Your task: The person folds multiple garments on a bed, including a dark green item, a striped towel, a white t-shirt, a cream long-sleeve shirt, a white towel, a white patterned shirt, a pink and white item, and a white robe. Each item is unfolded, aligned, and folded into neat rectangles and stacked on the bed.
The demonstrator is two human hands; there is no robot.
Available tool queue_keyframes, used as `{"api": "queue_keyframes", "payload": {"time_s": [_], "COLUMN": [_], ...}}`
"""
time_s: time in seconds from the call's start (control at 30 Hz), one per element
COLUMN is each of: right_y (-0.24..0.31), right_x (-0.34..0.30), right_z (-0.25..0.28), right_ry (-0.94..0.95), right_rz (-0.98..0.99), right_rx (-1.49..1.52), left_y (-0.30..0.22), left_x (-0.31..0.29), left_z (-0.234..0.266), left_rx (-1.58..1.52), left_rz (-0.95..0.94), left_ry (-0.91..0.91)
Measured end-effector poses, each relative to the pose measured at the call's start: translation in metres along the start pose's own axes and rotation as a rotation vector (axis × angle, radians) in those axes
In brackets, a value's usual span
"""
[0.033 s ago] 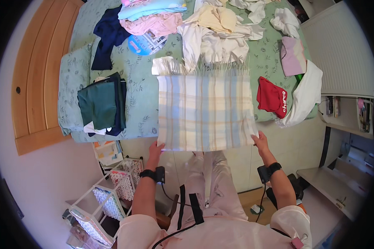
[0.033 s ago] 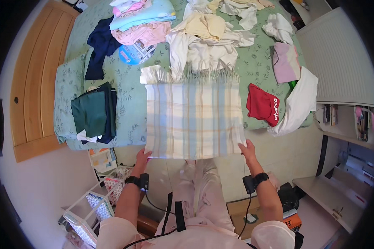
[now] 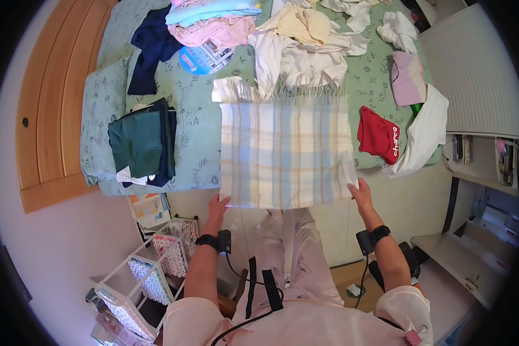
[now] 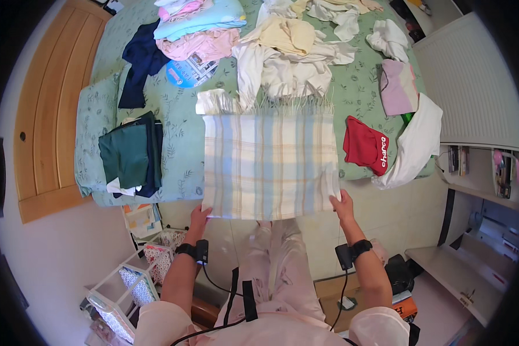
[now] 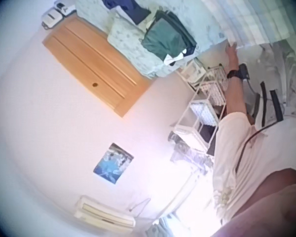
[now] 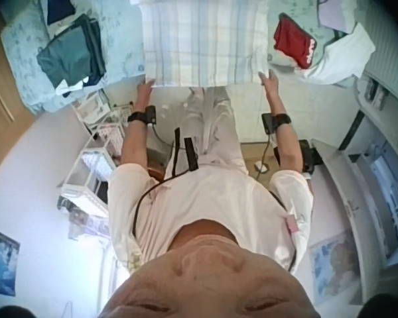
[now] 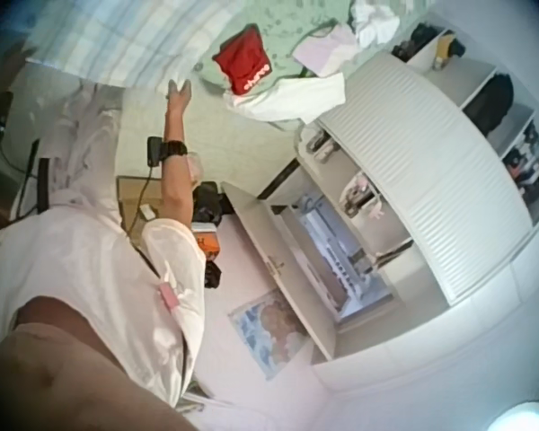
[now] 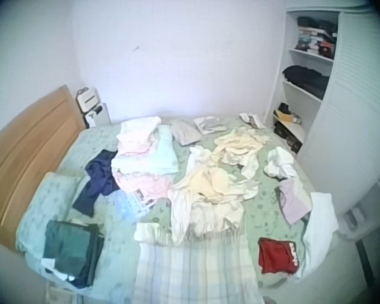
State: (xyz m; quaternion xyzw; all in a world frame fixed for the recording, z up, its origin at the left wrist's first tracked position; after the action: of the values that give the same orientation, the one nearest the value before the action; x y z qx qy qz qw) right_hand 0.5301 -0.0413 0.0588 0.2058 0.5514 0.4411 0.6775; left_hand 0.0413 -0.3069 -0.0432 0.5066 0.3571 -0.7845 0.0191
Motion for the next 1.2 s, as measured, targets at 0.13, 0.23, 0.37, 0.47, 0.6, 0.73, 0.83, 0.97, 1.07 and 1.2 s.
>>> {"api": "queue_keyframes", "payload": {"time_s": [0.13, 0.23, 0.37, 0.47, 0.6, 0.73, 0.83, 0.97, 1.07, 1.2], "right_y": [0.116, 0.154, 0.198, 0.191, 0.166, 0.162, 0.171, 0.159, 0.166, 0.203], "right_x": [-0.029, -0.069, -0.114, -0.126, -0.135, -0.107, -0.118, -0.149, -0.152, -0.159], "right_z": [-0.087, -0.181, -0.269, -0.299, -0.306, -0.240, -0.190, -0.170, -0.153, -0.108], "right_ry": [0.092, 0.291, 0.505, 0.698, 0.882, 0.612, 0.405, 0.354, 0.187, 0.027], "right_rz": [0.476, 0.429, 0.589, 0.504, 0.352, 0.409, 0.709, 0.828, 0.791, 0.722], "right_rx": [-0.269, -0.493, -0.465, -0.318, -0.114, -0.136, -0.446, -0.618, -0.580, -0.507], "left_y": [-0.074, -0.129, -0.181, -0.138, -0.129, -0.136, -0.156, -0.207, -0.243, -0.308], "left_x": [-0.045, -0.097, -0.150, -0.135, -0.124, -0.120, -0.132, -0.171, -0.211, -0.274], "left_z": [-0.021, -0.055, -0.088, -0.088, -0.088, -0.091, -0.092, -0.118, -0.146, -0.165], "left_rx": [0.106, 0.248, 0.057, -0.365, -0.181, -0.291, -0.356, -0.351, -0.359, -0.367], "left_rz": [-0.487, -0.668, -0.773, -0.117, -0.136, -0.214, -0.235, -0.286, -0.241, -0.255], "left_ry": [-0.103, -0.051, 0.068, 0.164, 0.236, 0.280, 0.268, 0.441, 0.593, 0.731]}}
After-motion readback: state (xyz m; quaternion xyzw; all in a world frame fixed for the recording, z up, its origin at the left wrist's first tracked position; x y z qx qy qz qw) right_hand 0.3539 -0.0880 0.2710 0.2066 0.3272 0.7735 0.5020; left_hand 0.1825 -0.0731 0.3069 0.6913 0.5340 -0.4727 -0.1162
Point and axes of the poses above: each hand's wrist, its own x-axis towards the middle knuckle, its own z-axis out of the back of the hand, y = z × x, the point moved 10 cm from there along x, towards the middle knuckle, and after that the axes turned 4 degrees about -y, right-handed, at the moved point
